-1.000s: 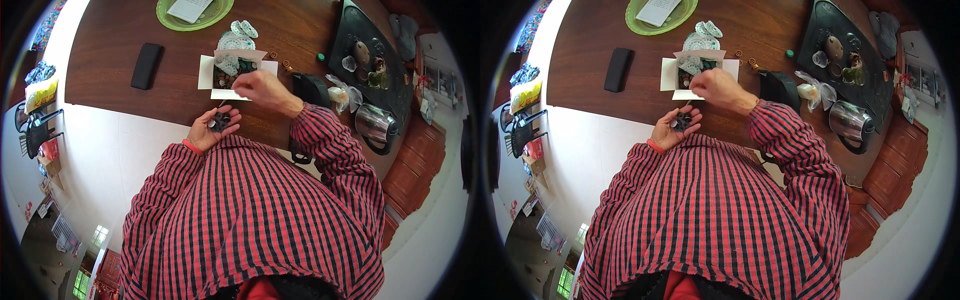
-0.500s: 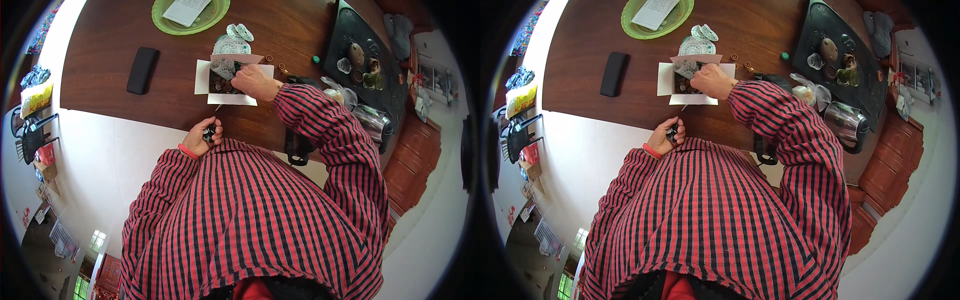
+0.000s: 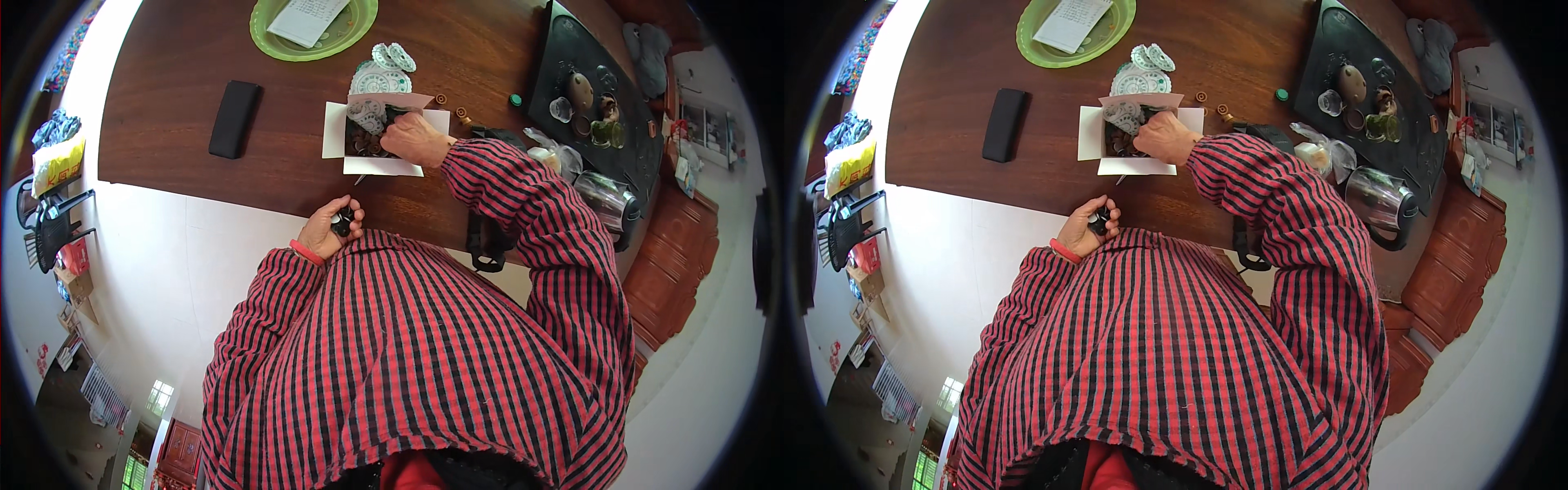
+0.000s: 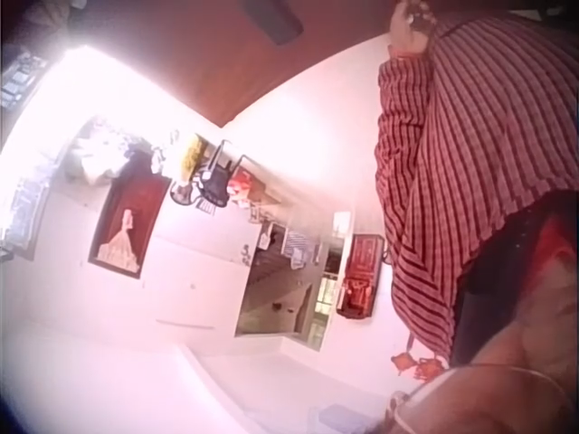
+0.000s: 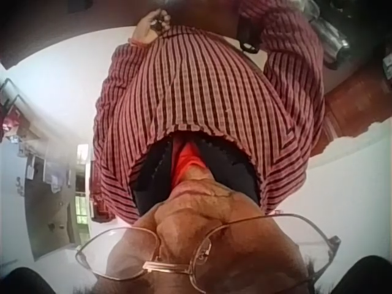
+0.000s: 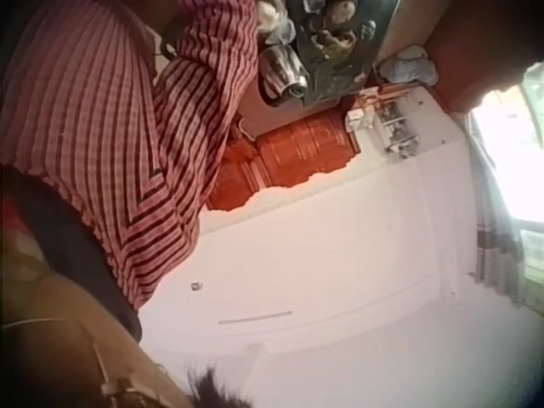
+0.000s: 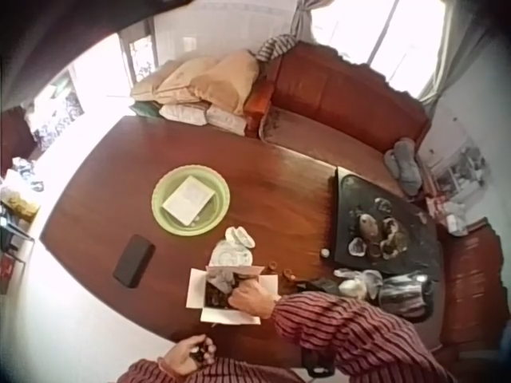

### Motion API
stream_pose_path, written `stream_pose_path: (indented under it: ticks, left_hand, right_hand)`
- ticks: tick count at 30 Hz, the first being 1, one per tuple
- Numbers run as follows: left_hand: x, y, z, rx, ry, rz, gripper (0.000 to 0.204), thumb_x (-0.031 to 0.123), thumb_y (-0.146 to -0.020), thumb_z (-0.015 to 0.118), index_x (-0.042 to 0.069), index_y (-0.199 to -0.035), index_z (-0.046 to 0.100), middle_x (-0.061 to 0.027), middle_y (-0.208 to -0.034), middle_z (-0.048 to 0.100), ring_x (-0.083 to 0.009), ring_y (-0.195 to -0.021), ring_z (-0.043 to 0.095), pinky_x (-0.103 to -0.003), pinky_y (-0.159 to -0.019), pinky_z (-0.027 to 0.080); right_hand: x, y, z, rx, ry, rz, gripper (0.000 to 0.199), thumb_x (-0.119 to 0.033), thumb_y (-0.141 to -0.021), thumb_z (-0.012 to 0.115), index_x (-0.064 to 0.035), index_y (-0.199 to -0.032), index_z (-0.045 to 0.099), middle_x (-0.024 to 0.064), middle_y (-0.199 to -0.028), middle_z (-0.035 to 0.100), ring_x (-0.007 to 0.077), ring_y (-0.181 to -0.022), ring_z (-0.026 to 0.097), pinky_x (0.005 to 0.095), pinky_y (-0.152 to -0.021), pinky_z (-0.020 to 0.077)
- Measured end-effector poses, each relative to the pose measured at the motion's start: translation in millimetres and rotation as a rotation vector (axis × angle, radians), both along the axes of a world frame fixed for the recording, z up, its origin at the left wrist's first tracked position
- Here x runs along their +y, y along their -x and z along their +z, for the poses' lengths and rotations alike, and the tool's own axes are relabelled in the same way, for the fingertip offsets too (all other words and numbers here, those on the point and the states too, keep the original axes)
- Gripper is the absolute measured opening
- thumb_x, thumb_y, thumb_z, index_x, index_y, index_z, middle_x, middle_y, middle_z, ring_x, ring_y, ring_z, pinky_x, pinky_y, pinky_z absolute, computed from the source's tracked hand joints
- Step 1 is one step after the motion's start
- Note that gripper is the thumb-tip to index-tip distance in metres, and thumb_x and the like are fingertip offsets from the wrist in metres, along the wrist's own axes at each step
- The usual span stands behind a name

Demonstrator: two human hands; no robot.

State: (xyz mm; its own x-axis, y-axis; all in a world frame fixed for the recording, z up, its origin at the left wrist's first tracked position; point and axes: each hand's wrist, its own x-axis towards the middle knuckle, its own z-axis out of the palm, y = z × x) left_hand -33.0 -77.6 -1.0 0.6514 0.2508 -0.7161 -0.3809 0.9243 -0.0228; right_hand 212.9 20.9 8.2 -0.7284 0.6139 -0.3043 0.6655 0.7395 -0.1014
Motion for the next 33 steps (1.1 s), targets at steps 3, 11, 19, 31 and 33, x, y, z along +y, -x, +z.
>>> stream_pose_path:
  ticks: [3, 11, 19, 31, 33]
  left_hand:
    - [-1, 1, -1, 0.008, -0.01, 0.001, 0.022, 0.024, -0.095, 0.047, 0.004, -0.089, 0.055, -0.0088, -0.081, 0.057, -0.0174, -0.065, 0.055, -0.032, -0.064, 0.051]
    - [-5, -2, -1, 0.025, -0.046, 0.009, 0.023, 0.022, -0.095, 0.047, 0.002, -0.088, 0.056, -0.0119, -0.087, 0.059, -0.0212, -0.075, 0.061, -0.037, -0.075, 0.056]
    - [-9, 4, -5, -0.02, -0.015, 0.012, 0.025, 0.025, -0.095, 0.047, 0.005, -0.082, 0.056, -0.0068, -0.072, 0.054, -0.0142, -0.055, 0.048, -0.025, -0.049, 0.041]
    - [-5, -1, -9, -0.054, 0.018, -0.022, 0.024, 0.026, -0.095, 0.048, 0.006, -0.082, 0.054, -0.0037, -0.064, 0.049, -0.0127, -0.05, 0.041, -0.025, -0.045, 0.034]
    - [-4, -4, -6, -0.019, 0.03, -0.028, 0.023, 0.025, -0.095, 0.047, 0.006, -0.083, 0.054, -0.0035, -0.065, 0.048, -0.0132, -0.052, 0.042, -0.026, -0.047, 0.035]
  right_hand:
    - [-2, 5, 4, -0.092, 0.016, -0.036, 0.007, -0.01, -0.069, 0.062, -0.0071, -0.07, 0.068, 0.0105, -0.072, 0.066, 0.0269, -0.071, 0.066, 0.0394, -0.057, 0.0499]
    - [2, -1, -2, 0.064, -0.049, -0.038, 0.007, -0.01, -0.067, 0.061, -0.005, -0.063, 0.065, 0.0117, -0.064, 0.063, 0.0282, -0.063, 0.065, 0.0406, -0.054, 0.0489]
    - [25, -8, 35, 0.126, 0.094, -0.136, 0.007, -0.007, -0.067, 0.059, -0.0001, -0.066, 0.061, 0.0159, -0.068, 0.063, 0.0266, -0.064, 0.066, 0.0371, -0.055, 0.0513]
    - [7, -18, 51, 1.307, 1.652, -0.956, 0.021, -0.014, -0.079, 0.059, -0.0026, -0.062, 0.055, 0.0099, -0.065, 0.062, 0.0137, -0.056, 0.062, 0.0244, -0.05, 0.0511]
    - [13, -14, 46, 1.316, 1.592, -0.918, 0.021, -0.014, -0.079, 0.059, -0.0028, -0.062, 0.055, 0.0094, -0.064, 0.062, 0.0134, -0.054, 0.061, 0.0241, -0.049, 0.0503]
